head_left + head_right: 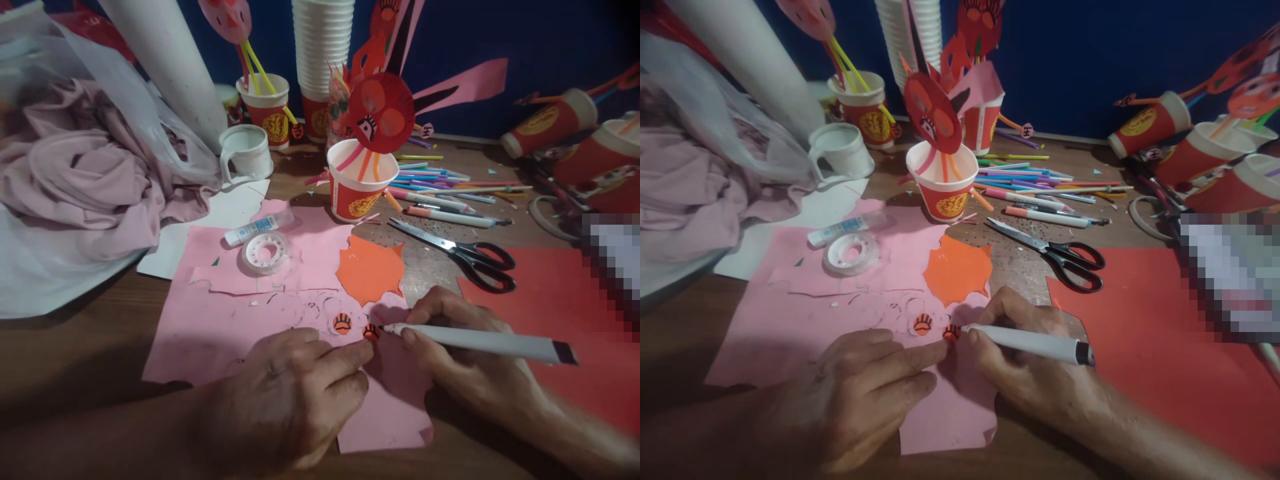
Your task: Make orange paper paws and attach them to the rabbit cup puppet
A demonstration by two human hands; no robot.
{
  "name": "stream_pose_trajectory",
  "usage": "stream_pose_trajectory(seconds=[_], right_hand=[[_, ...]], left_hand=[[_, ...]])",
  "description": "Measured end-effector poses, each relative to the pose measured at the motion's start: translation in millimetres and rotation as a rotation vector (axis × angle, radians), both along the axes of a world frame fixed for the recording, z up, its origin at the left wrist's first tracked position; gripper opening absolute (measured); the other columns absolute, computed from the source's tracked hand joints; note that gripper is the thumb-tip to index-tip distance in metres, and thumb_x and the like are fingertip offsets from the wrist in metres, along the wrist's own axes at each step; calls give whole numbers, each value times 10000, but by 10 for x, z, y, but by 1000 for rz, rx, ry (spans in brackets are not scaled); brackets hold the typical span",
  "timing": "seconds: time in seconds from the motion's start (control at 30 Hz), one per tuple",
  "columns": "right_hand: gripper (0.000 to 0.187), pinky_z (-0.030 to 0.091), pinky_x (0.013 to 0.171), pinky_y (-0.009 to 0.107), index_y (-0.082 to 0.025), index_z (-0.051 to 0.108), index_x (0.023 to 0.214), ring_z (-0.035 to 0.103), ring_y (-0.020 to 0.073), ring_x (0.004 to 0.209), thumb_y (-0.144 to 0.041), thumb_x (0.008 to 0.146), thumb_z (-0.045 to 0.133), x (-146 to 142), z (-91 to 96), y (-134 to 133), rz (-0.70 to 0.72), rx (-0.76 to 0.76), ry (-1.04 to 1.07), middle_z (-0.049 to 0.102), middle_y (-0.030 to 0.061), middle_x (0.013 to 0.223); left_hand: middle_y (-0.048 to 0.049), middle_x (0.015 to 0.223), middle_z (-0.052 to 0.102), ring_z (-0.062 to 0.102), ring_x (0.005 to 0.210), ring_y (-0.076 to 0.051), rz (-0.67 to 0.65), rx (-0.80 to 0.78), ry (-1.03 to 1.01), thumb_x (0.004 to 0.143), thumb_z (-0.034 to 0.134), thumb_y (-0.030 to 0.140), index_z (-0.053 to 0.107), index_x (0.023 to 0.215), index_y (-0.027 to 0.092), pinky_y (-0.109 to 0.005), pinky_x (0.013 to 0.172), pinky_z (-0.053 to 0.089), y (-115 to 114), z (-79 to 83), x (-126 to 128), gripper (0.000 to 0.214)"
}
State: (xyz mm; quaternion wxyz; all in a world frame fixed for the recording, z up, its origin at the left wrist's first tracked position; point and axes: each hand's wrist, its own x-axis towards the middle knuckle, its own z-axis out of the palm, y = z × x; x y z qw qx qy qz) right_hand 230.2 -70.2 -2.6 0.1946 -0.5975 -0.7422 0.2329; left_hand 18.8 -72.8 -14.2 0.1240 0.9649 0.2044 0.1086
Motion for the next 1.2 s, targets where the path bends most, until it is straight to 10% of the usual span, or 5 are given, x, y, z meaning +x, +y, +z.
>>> stream_pose_trajectory(seconds=[1.2], right_hand=[[92,420,408,214,-237,533,650,582,130,446,-287,726,515,3,-33,-25,2,-1,-31,644,-32,540]], left_hand=[[-74,1028,625,494,600,-137,5,-10,-36,719,413,56,541,807,153,-274,490,365,-3,3,7,183]])
